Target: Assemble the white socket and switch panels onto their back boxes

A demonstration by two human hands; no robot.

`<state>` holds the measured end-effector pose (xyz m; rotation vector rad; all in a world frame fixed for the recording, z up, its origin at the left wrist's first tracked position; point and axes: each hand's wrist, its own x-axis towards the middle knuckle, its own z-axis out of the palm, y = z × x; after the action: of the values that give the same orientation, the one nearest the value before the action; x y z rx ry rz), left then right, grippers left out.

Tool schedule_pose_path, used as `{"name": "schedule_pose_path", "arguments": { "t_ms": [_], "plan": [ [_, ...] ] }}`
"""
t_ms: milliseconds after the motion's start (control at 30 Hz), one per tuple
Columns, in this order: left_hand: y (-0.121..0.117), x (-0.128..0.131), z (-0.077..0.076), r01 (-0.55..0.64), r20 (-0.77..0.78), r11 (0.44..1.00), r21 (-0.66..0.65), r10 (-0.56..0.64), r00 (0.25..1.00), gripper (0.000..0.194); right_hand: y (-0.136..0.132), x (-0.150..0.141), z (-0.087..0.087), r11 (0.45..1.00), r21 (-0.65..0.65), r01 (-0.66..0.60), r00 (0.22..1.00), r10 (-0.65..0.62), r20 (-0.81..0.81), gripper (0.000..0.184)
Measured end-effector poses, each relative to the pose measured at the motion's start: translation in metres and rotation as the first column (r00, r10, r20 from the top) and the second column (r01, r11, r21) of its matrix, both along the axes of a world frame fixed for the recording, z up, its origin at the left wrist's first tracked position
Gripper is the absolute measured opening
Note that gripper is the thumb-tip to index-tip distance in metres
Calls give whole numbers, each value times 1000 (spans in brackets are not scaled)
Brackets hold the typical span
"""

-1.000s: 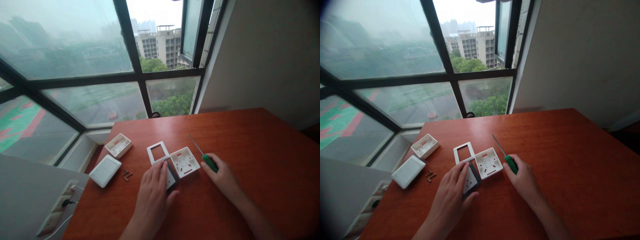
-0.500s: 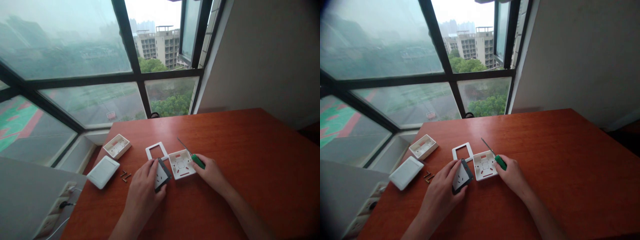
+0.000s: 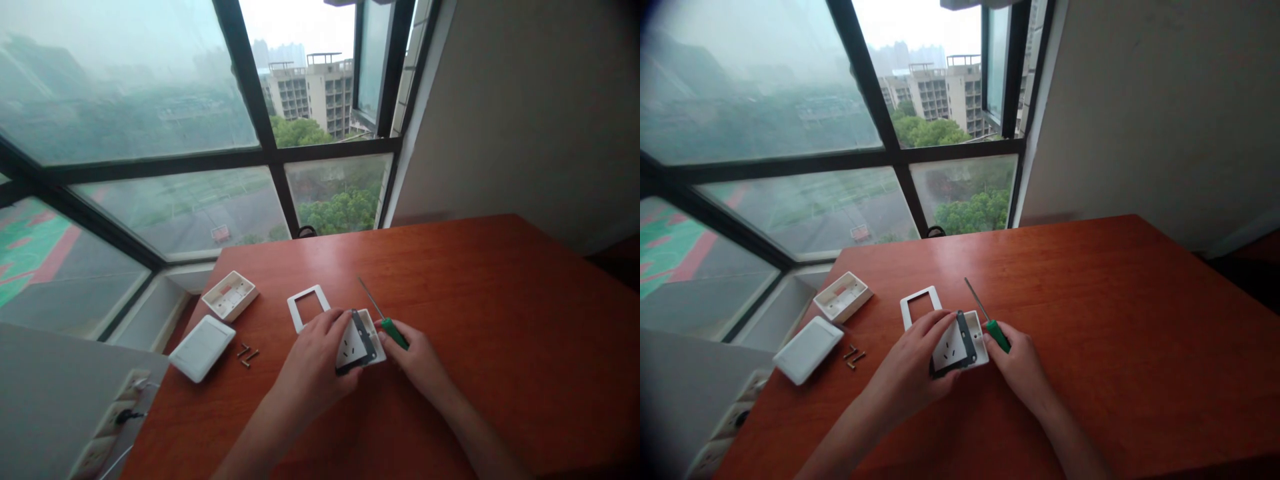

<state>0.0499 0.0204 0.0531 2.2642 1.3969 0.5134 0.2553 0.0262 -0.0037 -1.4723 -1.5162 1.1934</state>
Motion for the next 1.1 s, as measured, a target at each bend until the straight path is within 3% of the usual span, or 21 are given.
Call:
{"name": "schedule_pose_path", "arguments": {
  "t_ms": [467,1100],
  "plan": [
    [10,12,-9,71,-8,997,-20,-71,997,75,0,-1,-4,1000,13,-4,997,5,-71,36],
    [14,1,-19,117,39,993,-34,-116,993,77,-1,-1,0,1000,20,-4,1000,4,-27,34]
  ]
}}
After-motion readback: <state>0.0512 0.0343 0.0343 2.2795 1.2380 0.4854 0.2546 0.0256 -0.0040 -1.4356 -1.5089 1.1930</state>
